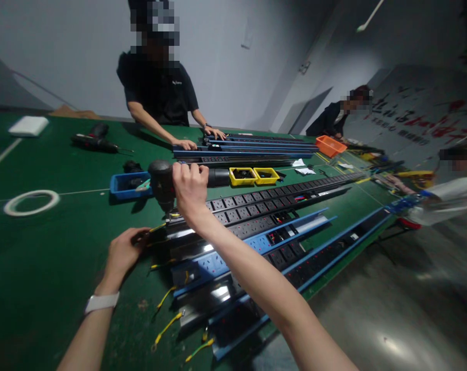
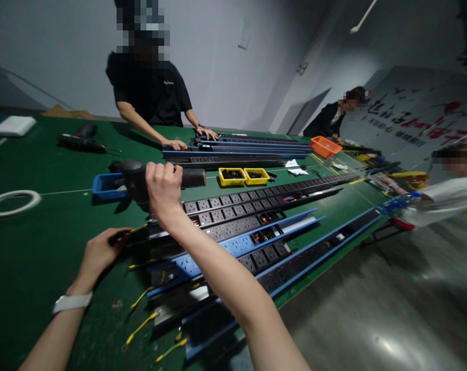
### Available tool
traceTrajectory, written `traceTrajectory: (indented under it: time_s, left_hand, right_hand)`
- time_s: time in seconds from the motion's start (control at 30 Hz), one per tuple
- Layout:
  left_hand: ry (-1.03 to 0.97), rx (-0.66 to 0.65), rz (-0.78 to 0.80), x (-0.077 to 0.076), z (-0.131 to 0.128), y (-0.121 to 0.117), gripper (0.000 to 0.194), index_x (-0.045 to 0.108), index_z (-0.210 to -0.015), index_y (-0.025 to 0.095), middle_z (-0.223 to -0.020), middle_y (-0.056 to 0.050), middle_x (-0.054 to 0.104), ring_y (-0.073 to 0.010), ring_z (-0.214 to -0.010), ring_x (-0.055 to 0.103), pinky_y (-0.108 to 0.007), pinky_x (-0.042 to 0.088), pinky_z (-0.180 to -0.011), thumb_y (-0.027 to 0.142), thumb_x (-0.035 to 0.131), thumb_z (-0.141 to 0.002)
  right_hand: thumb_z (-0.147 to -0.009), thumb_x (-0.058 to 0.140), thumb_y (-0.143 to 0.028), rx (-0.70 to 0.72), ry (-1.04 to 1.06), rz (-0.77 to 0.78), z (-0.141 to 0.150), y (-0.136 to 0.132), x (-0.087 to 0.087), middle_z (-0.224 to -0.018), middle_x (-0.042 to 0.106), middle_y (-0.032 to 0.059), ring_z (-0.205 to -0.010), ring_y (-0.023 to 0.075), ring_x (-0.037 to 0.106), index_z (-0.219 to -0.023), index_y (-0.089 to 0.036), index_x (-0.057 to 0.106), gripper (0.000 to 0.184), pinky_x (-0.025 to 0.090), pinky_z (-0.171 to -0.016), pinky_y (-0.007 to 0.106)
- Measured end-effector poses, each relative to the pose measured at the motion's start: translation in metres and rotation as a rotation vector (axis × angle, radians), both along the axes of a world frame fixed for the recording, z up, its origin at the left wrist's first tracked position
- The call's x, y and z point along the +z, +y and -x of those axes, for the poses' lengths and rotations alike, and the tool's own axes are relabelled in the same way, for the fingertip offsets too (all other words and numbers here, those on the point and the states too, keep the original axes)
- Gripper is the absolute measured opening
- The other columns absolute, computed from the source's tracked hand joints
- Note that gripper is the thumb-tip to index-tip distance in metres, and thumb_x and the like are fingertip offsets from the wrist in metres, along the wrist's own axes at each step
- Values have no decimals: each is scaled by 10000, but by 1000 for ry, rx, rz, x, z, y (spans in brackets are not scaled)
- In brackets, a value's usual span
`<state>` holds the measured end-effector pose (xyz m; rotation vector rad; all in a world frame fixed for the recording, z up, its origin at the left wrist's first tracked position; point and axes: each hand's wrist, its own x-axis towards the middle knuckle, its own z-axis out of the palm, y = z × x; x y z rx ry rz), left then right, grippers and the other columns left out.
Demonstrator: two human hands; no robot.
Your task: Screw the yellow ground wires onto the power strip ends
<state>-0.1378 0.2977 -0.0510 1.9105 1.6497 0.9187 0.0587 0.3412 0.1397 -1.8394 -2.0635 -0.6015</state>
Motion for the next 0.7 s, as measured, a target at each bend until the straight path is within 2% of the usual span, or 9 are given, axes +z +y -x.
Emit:
traceTrajectory:
  time_s: [0.13,0.47,0.7]
  left_hand:
    - [-6,7,2,2,-1,-1,404,739,-1007,209,-1019,-39,721,-158,-843,667,-231,516,-772,493,524,-817]
    - [-8,4,8,5,-1,-1,398,740,-1012,202,-1015,-51,720,-168,-880,669,-238,515,-778,470,519,-818]
    - [-10,15,9,8,-3,-3,406,743,-1007,205,-1014,-51,718,-167,-875,666,-231,503,-754,493,518,-831]
  right_hand:
    - [-1003,185,-209,0,17,-6,0,2,0,-1061,616,80,-1038,176,525,-1081,-194,564,387,379,-980,401]
    - [-994,227,-193,30,40,-2,1,3,2,-1039,619,100,-1038,168,516,-1077,-163,569,353,380,-995,397]
    - [-999,221,-210,10,55,-18,-4,6,-3,-1032,622,98,-1032,173,523,-1075,-173,574,363,379,-981,397]
